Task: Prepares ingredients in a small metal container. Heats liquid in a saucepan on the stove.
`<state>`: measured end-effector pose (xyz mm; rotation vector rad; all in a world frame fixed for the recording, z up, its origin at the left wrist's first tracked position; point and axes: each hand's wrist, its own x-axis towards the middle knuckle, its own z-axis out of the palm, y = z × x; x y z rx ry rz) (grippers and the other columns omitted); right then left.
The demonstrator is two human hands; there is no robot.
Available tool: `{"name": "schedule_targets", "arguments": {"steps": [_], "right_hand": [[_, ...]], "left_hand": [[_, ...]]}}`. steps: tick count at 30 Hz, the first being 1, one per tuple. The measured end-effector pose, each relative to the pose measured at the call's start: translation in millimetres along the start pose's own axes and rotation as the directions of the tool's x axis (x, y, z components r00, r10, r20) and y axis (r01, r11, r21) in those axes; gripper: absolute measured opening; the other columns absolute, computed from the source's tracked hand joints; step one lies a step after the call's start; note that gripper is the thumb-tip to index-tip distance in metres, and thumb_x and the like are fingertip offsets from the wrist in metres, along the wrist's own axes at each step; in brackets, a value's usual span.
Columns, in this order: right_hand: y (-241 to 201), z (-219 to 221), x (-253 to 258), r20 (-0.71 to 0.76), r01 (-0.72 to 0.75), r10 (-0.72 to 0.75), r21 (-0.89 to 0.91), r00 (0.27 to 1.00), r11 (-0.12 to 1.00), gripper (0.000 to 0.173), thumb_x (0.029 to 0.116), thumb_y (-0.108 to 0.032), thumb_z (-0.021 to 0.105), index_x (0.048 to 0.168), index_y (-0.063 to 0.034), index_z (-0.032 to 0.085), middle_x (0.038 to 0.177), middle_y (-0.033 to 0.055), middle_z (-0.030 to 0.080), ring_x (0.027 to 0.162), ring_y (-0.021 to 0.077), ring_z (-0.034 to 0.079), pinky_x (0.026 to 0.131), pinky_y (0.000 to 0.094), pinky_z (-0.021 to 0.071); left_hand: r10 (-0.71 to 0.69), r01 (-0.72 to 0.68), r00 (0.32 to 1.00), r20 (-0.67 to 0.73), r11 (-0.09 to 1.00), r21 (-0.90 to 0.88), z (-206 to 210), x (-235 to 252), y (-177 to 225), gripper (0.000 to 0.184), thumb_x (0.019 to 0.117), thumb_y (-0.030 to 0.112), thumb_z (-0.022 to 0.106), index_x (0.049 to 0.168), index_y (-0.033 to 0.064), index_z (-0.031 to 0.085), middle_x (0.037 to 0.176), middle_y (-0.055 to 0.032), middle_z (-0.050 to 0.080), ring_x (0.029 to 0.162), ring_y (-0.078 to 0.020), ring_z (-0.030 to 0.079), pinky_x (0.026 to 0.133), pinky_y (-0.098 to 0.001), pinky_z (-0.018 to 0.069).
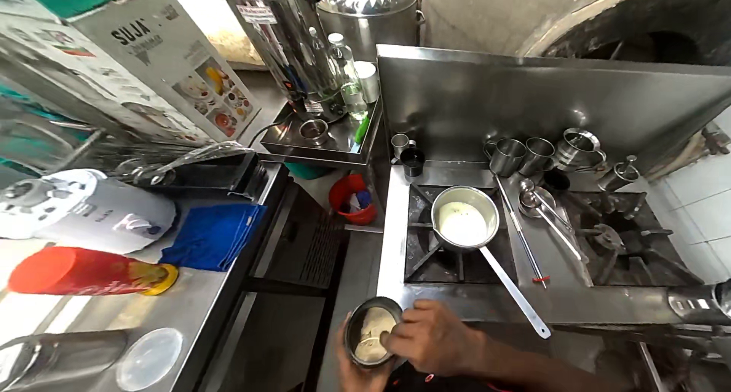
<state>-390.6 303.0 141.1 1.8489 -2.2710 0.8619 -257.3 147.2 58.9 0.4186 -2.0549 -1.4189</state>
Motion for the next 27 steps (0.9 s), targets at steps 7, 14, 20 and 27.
{"name": "schedule_targets", "arguments": {"steps": [7,14,20,27], "right_hand": [[-34,70,72,0.189,0.008,0.004,-0.063,0.982,0.998,0.025,0.0935,-0.006,0.063,0.110,-0.0220,0.073,0.088,0.0004,0.072,0.089,0.0238,0.068,0.072,0.0426,0.0569],[-107,153,178,0.019,0.096,-0.099,0.119,0.995,0.988,0.025,0.1021,-0.038,0.060,0.122,-0.0296,0.073,0.130,0.0009,0.068,0.103,0.0221,0.068,0.078,0.0425,0.0596],[-130,269,309,0.142,-0.107,0.049,0.435,0.989,0.894,0.068,0.0900,-0.050,0.074,0.149,-0.0242,0.053,0.145,0.0071,0.055,0.127,0.0266,0.058,0.101,0.0507,0.0540],[-146,409,398,0.515,0.033,0.005,-0.066,0.857,0.997,0.097,0.0781,-0.075,0.070,0.153,-0.0174,0.047,0.157,0.0293,0.036,0.142,0.0494,0.038,0.107,0.0662,0.0396]], "left_hand": [[0.005,-0.010,0.989,-0.147,0.999,-0.034,-67,7,-19,0.122,0.0532,0.026,0.100,0.151,-0.0038,0.033,0.150,-0.0209,0.046,0.138,-0.0255,0.050,0.116,-0.0402,0.0457],[-0.054,0.064,0.916,-0.398,0.998,0.012,-199,6,-61,0.123,0.0524,0.024,0.102,0.152,-0.0004,0.034,0.148,-0.0171,0.052,0.132,-0.0240,0.056,0.112,-0.0409,0.0517],[-0.135,0.230,0.643,-0.754,0.973,0.022,-338,5,-130,0.131,0.0514,0.028,0.104,0.155,0.0046,0.028,0.148,-0.0161,0.051,0.131,-0.0231,0.058,0.108,-0.0427,0.0545],[-0.211,0.476,0.577,-0.789,0.872,0.115,-455,6,-214,0.135,0.0487,0.044,0.103,0.157,0.0220,0.025,0.144,-0.0098,0.056,0.126,-0.0210,0.061,0.104,-0.0480,0.0550]]}}
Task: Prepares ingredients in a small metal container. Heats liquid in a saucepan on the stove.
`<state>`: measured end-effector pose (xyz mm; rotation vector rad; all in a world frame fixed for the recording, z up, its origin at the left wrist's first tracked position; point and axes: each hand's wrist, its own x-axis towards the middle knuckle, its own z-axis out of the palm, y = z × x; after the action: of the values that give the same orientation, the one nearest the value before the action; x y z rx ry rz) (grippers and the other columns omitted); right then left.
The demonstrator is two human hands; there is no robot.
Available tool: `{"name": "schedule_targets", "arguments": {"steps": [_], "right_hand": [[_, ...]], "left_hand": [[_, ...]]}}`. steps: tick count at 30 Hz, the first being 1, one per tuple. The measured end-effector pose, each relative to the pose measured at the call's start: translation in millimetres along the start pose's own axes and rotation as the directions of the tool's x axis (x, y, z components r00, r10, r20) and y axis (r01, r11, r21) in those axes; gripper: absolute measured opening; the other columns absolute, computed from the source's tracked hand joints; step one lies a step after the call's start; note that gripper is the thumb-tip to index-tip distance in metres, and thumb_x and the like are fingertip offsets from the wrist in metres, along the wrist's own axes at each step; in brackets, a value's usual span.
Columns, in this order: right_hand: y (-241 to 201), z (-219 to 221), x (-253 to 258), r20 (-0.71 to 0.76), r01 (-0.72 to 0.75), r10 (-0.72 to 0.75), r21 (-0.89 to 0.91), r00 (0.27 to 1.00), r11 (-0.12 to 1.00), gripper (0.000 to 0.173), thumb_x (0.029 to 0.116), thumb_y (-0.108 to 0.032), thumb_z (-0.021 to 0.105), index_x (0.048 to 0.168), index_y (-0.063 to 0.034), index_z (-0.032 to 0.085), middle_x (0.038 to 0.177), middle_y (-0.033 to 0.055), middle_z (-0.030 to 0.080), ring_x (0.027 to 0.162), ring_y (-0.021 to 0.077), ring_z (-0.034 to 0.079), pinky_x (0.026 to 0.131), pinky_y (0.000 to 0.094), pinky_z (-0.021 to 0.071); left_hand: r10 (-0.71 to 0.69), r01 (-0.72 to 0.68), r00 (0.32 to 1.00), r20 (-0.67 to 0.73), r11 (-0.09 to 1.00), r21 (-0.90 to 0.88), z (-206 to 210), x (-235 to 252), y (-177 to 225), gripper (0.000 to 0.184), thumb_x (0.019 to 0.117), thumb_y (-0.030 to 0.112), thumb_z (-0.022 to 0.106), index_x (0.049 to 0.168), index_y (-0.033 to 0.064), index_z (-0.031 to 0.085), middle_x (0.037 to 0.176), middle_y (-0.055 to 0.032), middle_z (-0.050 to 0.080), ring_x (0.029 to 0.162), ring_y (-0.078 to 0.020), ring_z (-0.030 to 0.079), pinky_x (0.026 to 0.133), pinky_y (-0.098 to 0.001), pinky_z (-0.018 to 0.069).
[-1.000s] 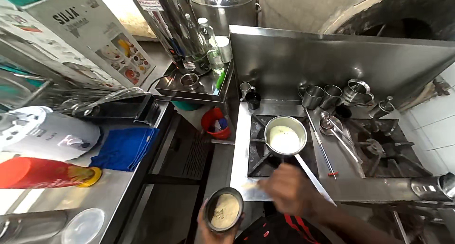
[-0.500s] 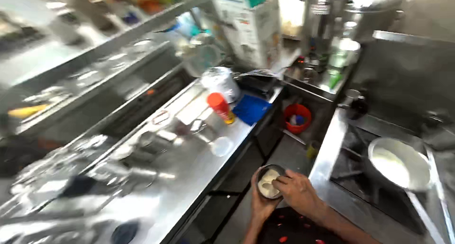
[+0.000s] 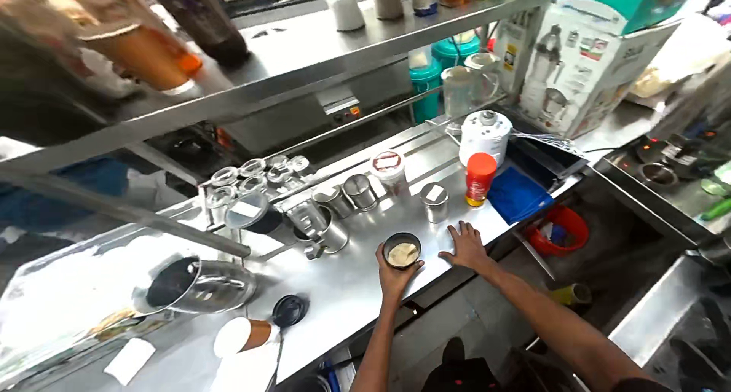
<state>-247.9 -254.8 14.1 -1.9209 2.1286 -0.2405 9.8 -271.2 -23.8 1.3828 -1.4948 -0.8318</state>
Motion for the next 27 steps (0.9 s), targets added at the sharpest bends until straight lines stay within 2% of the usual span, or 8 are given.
{"name": "schedule_targets", "arguments": {"steps": [4,7,10,13,17,20,24,27], "right_hand": [[-14,-19,6,0.073,-0.030,0.034,-0.056,0.997,0.998,0.094,0.0767,-0.063,0.077,0.155,-0.0219,0.044,0.144,0.0289,0.049,0.126,0.0479,0.052,0.094,0.0616,0.0487],[-14,-34,-3,-0.028,-0.002,0.012,0.358,1.000,0.934,0.104,0.0716,-0.052,0.087,0.159,-0.0285,0.036,0.143,0.0276,0.046,0.111,0.0421,0.060,0.080,0.0575,0.0566],[-37,-44,-27,-0.137,0.150,-0.063,0.843,0.989,0.516,0.097,0.0800,-0.036,0.089,0.158,-0.0392,0.031,0.156,0.0087,0.038,0.122,0.0320,0.061,0.087,0.0531,0.0625],[-73,-22,-22,-0.350,0.371,-0.123,0.878,0.929,0.303,0.081,0.0820,-0.023,0.087,0.149,-0.0242,0.042,0.157,0.0035,0.042,0.132,0.0260,0.054,0.098,0.0466,0.0581],[-93,18,4,-0.377,0.396,-0.148,0.752,0.914,0.527,0.073,0.0743,-0.032,0.090,0.134,-0.0087,0.054,0.158,0.0107,0.041,0.133,0.0237,0.053,0.101,0.0440,0.0545],[-88,36,5,-0.318,0.364,-0.185,0.719,0.930,0.592,0.071,0.0743,-0.038,0.090,0.130,-0.0113,0.055,0.162,0.0090,0.035,0.124,0.0198,0.060,0.092,0.0414,0.0598],[-79,35,4,-0.367,0.446,-0.271,0.573,0.890,0.688,0.067,0.0781,-0.050,0.084,0.124,-0.0080,0.058,0.161,0.0120,0.036,0.138,0.0266,0.049,0.112,0.0490,0.0462],[-74,32,7,-0.358,0.470,-0.346,0.359,0.867,0.806,0.074,0.0829,-0.067,0.071,0.128,-0.0100,0.060,0.162,0.0104,0.036,0.146,0.0266,0.041,0.119,0.0562,0.0345]], "left_hand": [[-0.027,0.028,0.999,0.041,0.999,-0.044,0,-1,-9,0.143,0.0482,0.044,0.102,0.161,0.0264,0.016,0.157,-0.0073,0.043,0.135,-0.0202,0.053,0.107,-0.0459,0.0524],[-0.004,0.008,1.000,0.031,0.991,-0.133,-1,-4,-7,0.146,0.0505,0.039,0.103,0.163,0.0296,0.010,0.161,-0.0043,0.037,0.139,-0.0183,0.049,0.109,-0.0437,0.0515],[-0.011,0.010,1.000,-0.007,0.989,-0.145,2,-10,-9,0.132,0.0590,0.042,0.099,0.162,0.0285,0.018,0.161,-0.0029,0.039,0.140,-0.0175,0.049,0.111,-0.0437,0.0497],[-0.005,0.001,1.000,-0.022,0.983,-0.184,7,-8,-6,0.121,0.0641,0.038,0.098,0.161,0.0303,0.026,0.157,-0.0010,0.045,0.136,-0.0165,0.053,0.108,-0.0441,0.0521],[0.011,-0.008,1.000,0.015,0.985,-0.172,16,0,-5,0.121,0.0628,0.029,0.096,0.161,0.0290,0.024,0.154,-0.0034,0.048,0.134,-0.0176,0.054,0.107,-0.0460,0.0526],[-0.008,0.013,0.999,0.032,0.989,-0.147,16,1,-3,0.126,0.0608,0.020,0.095,0.161,0.0286,0.020,0.152,-0.0058,0.050,0.130,-0.0187,0.057,0.105,-0.0475,0.0543],[-0.012,0.015,0.998,0.064,0.998,-0.059,13,2,2,0.128,0.0624,0.016,0.092,0.162,0.0327,0.015,0.150,-0.0058,0.051,0.126,-0.0226,0.061,0.100,-0.0526,0.0556],[0.101,-0.109,0.990,0.098,0.991,0.078,6,5,5,0.106,0.0696,0.020,0.089,0.159,0.0260,0.033,0.152,-0.0079,0.049,0.131,-0.0239,0.057,0.104,-0.0516,0.0533]]}}
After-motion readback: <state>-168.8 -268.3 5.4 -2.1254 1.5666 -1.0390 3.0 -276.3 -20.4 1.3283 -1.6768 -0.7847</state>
